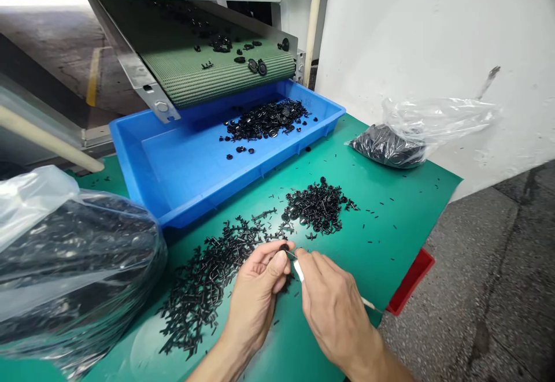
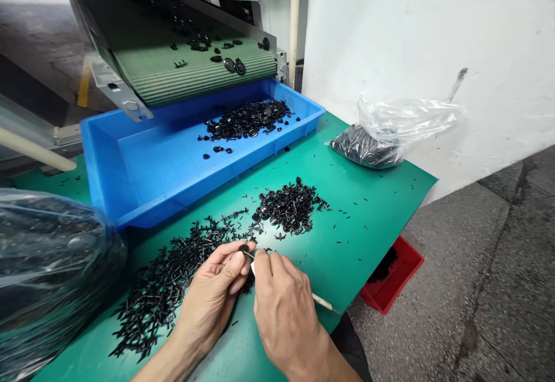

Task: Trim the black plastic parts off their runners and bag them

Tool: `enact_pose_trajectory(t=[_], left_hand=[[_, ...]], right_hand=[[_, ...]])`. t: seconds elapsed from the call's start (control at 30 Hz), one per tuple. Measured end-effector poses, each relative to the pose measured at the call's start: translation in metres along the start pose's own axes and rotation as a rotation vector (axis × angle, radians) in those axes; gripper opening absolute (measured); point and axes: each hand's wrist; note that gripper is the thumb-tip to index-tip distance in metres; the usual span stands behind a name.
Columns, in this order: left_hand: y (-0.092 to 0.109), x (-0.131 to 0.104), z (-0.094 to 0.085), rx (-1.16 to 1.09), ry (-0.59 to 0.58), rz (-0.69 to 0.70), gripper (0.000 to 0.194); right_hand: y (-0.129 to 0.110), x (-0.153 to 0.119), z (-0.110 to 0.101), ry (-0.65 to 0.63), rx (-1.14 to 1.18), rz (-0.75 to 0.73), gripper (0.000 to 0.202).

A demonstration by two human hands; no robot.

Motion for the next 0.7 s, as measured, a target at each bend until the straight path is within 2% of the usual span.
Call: enact_pose_trajectory(t=[0.17, 0.33, 0.4, 0.53, 0.57, 0.63, 0.7], left_hand=[[0.001, -0.001, 0.001, 0.011, 0.006, -0.017, 0.025], [-0.002, -0.002, -0.001, 0.026, 0.018, 0.025, 0.025], [-0.003, -0.001, -0.004, 0.064, 0.017, 0.042, 0.022], [-0.004, 0.002, -0.01, 0.234, -0.05, 0.075, 0.021], [-0.004, 0.002, -0.01, 0.266, -0.053, 0.075, 0.022], [-0.004, 0.002, -0.008, 0.283, -0.038, 0.063, 0.023], [-0.003, 0.001, -0.005, 0.241, -0.024, 0.068, 0.022]], right_hand=[[-0.002, 0.002, 0.004, -0.007, 0.007, 0.015, 0.027], [-0.005, 0.004, 0.008, 0.019, -0.018, 0.021, 0.021], [-0.003, 0.007, 0.005, -0.045, 0.045, 0.057, 0.022], [0.013, 0.021, -0.008, -0.375, 0.315, 0.203, 0.024], [0.018, 0.025, -0.011, -0.421, 0.359, 0.237, 0.026], [0.028, 0.032, -0.015, -0.41, 0.352, 0.285, 0.028], [0.032, 0.04, -0.014, -0.319, 0.237, 0.275, 0.025]])
Point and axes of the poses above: each hand's wrist, its own x-axis towards the middle knuckle, its own z-axis out of the palm, y = z × x, and after that the axes turned 8 degrees about z, right-handed
